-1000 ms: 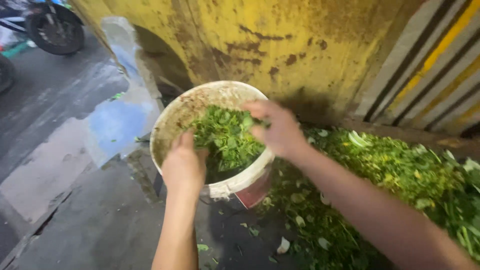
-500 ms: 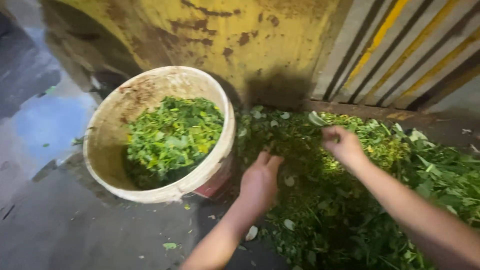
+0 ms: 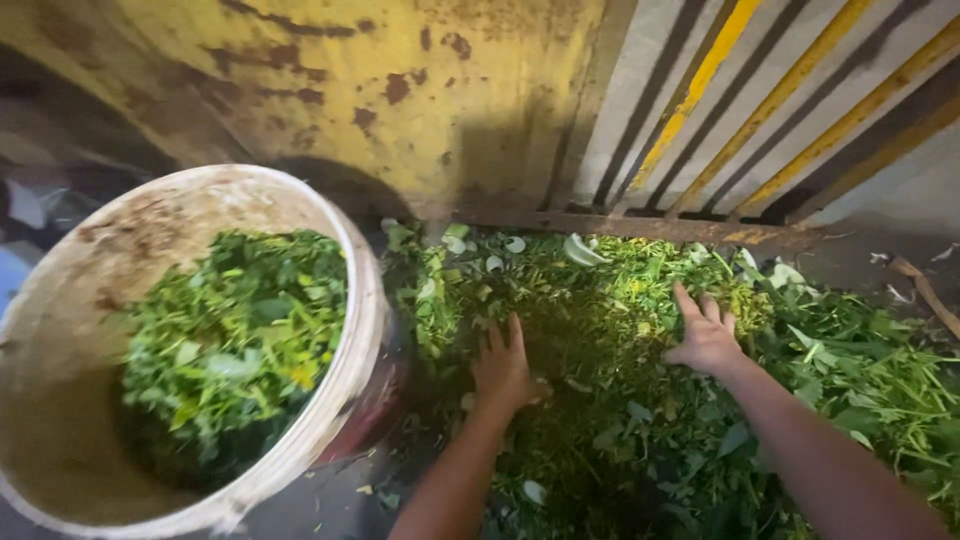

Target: Gather chopped green vegetables from the ground and place them into a bucket.

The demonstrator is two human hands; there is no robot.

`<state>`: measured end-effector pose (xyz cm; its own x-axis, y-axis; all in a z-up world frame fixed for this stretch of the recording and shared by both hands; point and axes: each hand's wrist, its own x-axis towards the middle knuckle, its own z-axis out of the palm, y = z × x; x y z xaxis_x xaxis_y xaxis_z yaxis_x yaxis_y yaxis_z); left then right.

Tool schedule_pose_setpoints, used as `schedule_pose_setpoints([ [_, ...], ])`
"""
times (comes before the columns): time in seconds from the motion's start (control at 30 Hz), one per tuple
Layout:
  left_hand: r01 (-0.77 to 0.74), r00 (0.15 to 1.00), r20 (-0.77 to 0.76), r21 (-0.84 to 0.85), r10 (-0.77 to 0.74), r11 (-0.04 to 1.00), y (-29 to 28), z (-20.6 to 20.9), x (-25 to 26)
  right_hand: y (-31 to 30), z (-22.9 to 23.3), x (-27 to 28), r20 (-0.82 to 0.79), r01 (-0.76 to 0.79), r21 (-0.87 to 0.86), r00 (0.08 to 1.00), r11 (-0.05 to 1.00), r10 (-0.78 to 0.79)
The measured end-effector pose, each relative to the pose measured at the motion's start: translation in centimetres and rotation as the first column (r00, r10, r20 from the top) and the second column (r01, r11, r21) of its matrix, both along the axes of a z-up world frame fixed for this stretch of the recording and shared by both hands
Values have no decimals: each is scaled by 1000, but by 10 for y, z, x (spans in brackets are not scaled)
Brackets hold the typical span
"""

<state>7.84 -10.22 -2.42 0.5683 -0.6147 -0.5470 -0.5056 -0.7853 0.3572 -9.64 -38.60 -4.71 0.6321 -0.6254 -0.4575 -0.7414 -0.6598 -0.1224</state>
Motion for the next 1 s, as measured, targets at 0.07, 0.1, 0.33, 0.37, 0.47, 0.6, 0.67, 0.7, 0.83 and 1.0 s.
schedule_pose_setpoints([
  [0.07,-9,999,-37,17,9,1000,-12,-7,-1,2,-2,6,-16,-5,-37,1000,999,4],
  [0.1,-23,997,-68,35,25,999,-16,-9,-3,4,-2,9,-26,-16,-73,1000,997,14],
  [0.33,42,992,-117,-69,-50,997,-35,-58,-51,97,41,30,-121,-70,129,989,989,86],
  [0.37,27,994,-99,-93,-37,995,-33,-61,-56,105,32,27,-55,-85,137,994,987,94],
  [0.47,-68,992,-119,-201,45,977,-20,-75,-68,127,-4,16,174,-106,205,982,973,70],
  [0.6,-354,911,-372,-484,177,801,0,-102,-69,152,-10,10,488,-55,478,846,877,-213],
  [0.67,-450,854,-493,-534,168,716,9,-82,-72,163,-8,5,462,0,559,830,829,-312],
  [0.7,-542,783,-608,-562,132,624,15,-72,-75,169,-7,2,419,64,634,809,771,-412],
  [0.83,-220,962,-271,-840,-31,496,23,-33,-68,178,32,4,488,40,621,762,783,-425],
  [1.0,-374,926,-365,-852,98,365,36,70,-48,202,145,22,775,-139,459,546,877,-319],
])
